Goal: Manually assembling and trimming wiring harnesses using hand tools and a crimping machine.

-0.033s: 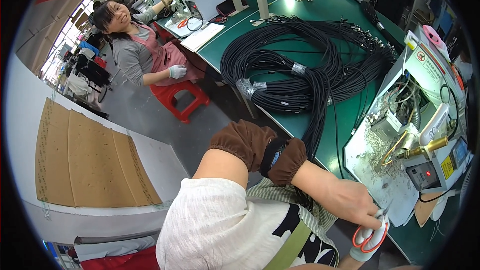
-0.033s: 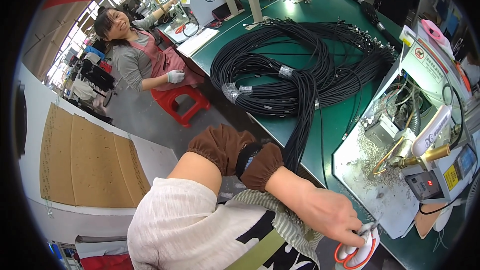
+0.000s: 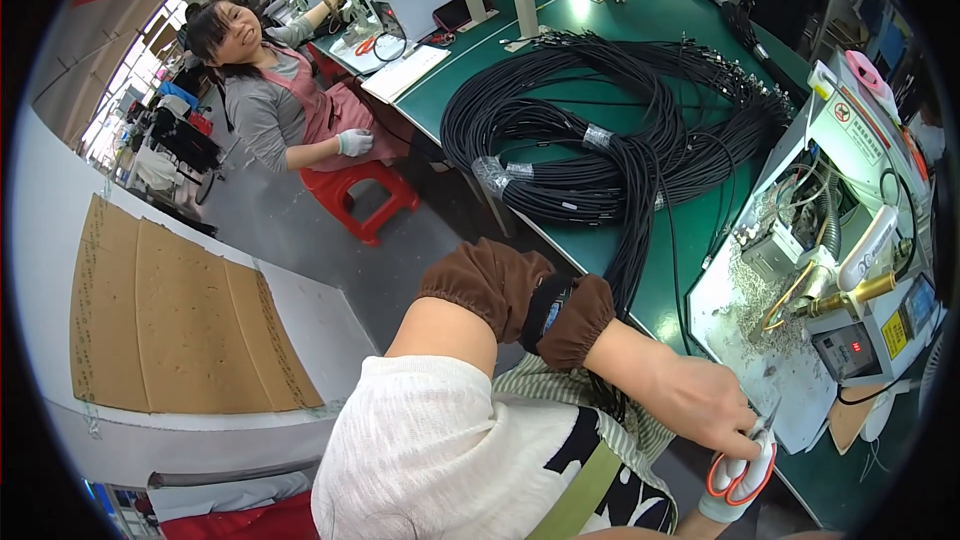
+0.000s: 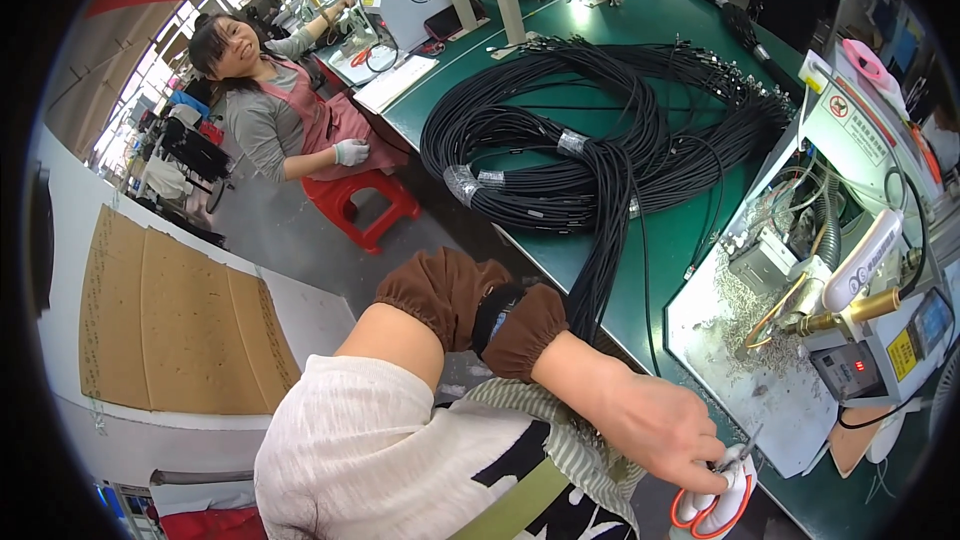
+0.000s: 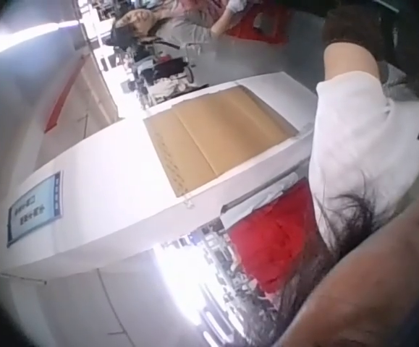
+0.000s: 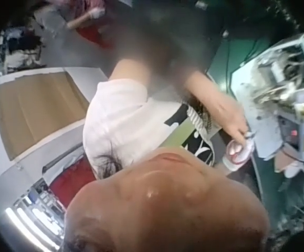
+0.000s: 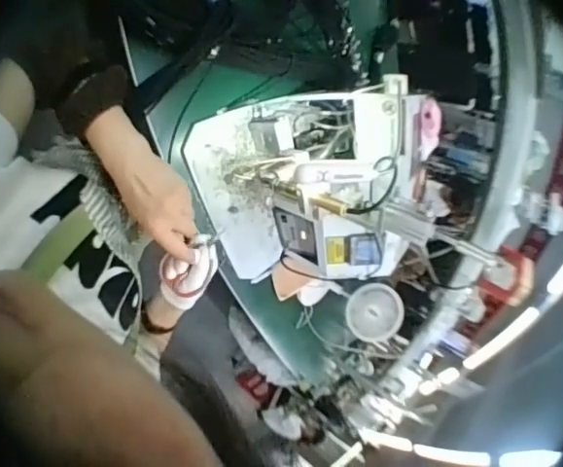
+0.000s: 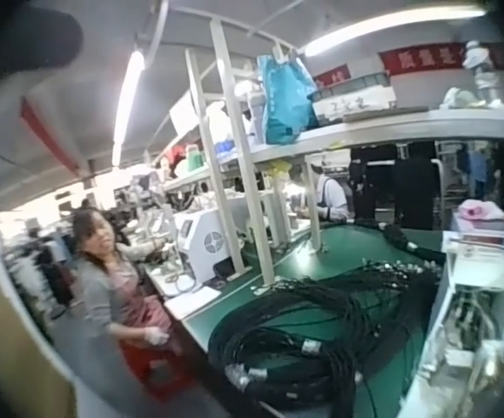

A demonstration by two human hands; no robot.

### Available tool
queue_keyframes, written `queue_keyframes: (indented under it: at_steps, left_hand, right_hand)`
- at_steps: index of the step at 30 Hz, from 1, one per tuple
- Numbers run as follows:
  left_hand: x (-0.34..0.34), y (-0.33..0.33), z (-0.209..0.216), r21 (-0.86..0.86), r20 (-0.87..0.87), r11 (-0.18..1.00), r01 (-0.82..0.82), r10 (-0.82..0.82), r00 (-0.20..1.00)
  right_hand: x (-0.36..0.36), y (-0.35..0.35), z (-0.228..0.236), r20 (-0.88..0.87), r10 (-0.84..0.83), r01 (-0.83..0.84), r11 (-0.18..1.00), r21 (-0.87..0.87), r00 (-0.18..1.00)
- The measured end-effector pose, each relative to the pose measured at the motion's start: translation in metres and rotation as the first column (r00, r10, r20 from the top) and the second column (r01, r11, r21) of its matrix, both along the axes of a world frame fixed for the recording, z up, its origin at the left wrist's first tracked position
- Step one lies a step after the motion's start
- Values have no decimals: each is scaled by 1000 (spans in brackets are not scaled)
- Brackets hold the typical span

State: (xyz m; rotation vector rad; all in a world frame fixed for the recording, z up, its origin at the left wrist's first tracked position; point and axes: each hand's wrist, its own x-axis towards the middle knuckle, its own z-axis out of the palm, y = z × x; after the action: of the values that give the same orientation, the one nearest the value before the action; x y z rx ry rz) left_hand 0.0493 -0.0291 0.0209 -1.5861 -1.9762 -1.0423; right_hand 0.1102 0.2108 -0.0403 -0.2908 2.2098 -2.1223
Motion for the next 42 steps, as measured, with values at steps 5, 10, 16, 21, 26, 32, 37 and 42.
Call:
queue_keyframes:
  at_steps: [5, 10, 16, 21, 26, 32, 37, 42]
  left_hand:
    - [-2, -1, 6, 16, -297, 995, -100, 101, 950]
    - [-11, 1, 10, -93, -160, 996, 9, -24, 987]
    - [-11, 10, 10, 85, 325, 942, 324, -333, 885]
    - [-7, -6, 12, -141, 61, 940, 311, -305, 950]
    - [-16, -31, -9, 323, 926, 924, 204, -353, 134]
    - [1, -30, 27, 122, 993, 951, -283, -116, 37]
    - [-25, -38, 8, 8, 929, 965, -261, 90, 359]
    - [-16, -44, 0, 32, 954, 918, -396, 90, 287]
  right_hand:
    - [10, -9, 1, -41, -207, 211, 966, 151, 977]
    - [10, -9, 25, 171, -182, 168, 981, 94, 968]
    - [11, -27, 52, 380, -33, 66, 995, -74, 924]
    - [8, -32, 58, 460, 325, -109, 893, -436, 826]
    - [-15, -73, 54, 19, -80, 74, 974, 216, 997]
    - [-25, -92, 71, -257, -172, 271, 863, 427, 951]
    - [-54, -91, 76, -547, -107, 429, 750, 504, 830]
    - [-42, -103, 73, -462, 14, 363, 599, 714, 887]
